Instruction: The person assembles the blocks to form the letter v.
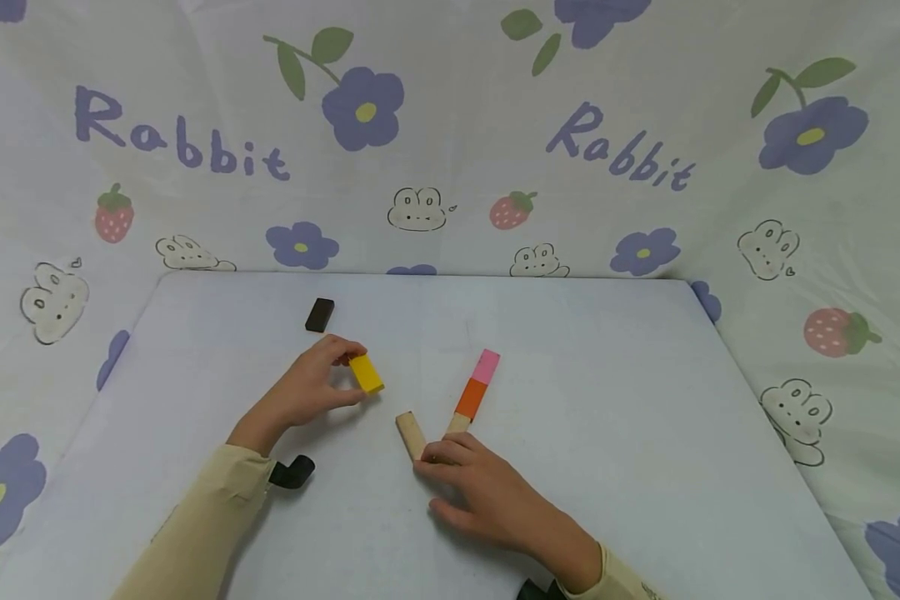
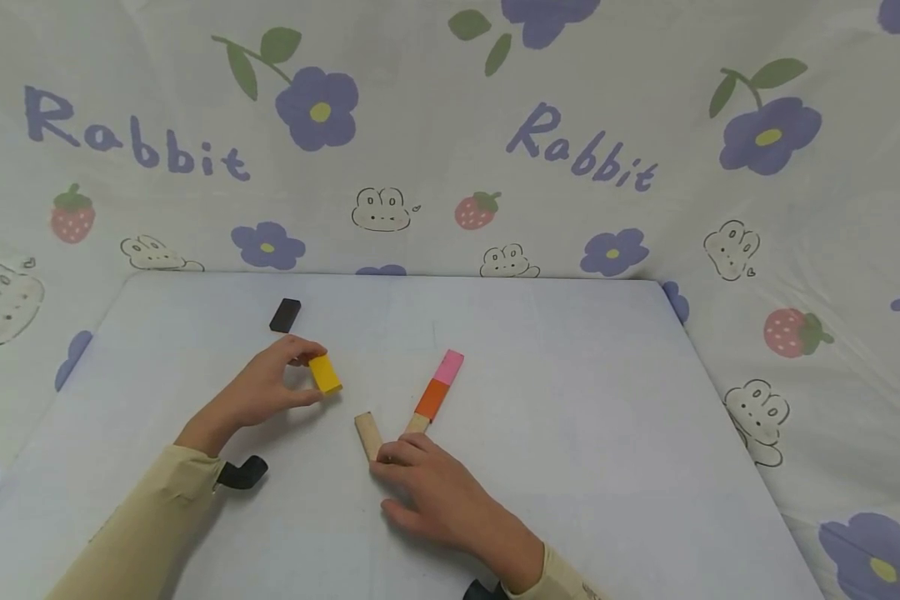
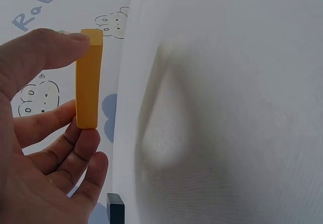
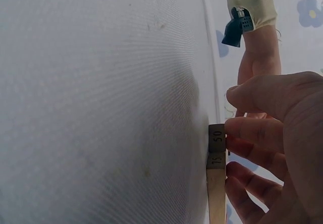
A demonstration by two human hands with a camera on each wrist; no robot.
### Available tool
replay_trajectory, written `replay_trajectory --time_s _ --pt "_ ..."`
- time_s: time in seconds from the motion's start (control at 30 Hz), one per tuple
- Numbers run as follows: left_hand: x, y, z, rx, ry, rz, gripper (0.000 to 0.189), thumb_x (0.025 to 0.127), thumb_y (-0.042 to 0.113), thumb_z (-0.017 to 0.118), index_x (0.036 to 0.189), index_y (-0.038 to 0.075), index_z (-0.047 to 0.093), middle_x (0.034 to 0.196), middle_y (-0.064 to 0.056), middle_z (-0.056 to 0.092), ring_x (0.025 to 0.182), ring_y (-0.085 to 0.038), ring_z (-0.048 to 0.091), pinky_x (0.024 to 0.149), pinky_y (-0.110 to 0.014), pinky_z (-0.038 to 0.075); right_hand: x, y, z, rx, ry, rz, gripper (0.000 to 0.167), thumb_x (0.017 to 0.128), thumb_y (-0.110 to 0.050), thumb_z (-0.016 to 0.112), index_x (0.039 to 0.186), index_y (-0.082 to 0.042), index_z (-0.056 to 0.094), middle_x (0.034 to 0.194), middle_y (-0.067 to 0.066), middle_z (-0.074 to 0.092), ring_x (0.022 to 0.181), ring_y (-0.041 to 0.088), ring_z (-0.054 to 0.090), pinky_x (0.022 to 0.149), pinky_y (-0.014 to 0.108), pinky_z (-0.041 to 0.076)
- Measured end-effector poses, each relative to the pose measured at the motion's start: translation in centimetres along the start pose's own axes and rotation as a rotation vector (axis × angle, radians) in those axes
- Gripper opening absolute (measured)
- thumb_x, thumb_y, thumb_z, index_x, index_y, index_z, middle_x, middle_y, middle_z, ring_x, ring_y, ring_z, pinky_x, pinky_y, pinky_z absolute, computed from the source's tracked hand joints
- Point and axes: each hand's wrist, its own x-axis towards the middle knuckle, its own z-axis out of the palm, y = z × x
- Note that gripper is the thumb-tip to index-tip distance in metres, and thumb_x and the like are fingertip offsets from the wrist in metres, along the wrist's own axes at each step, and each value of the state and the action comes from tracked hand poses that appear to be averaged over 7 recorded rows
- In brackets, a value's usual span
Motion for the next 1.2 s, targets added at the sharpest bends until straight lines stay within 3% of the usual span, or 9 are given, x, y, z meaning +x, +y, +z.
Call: replay_trajectory --time_s 1.2 --pt "0.7 0.9 1.6 -0.014 -0.048 0.009 0.063 0.089 0.016 0.091 0.143 0.0 0.063 0.134 -0.013 0.059 0.124 -0.033 0.059 0.112 -0.052 0.048 0.0 0.1 0.1 0.003 0.008 -0.023 0.042 0.101 -0.026 0.076 0.142 -0.015 0.073 0.138 -0.005 0.062 0.131 0.015 0.049 0.111 0.034 0.048"
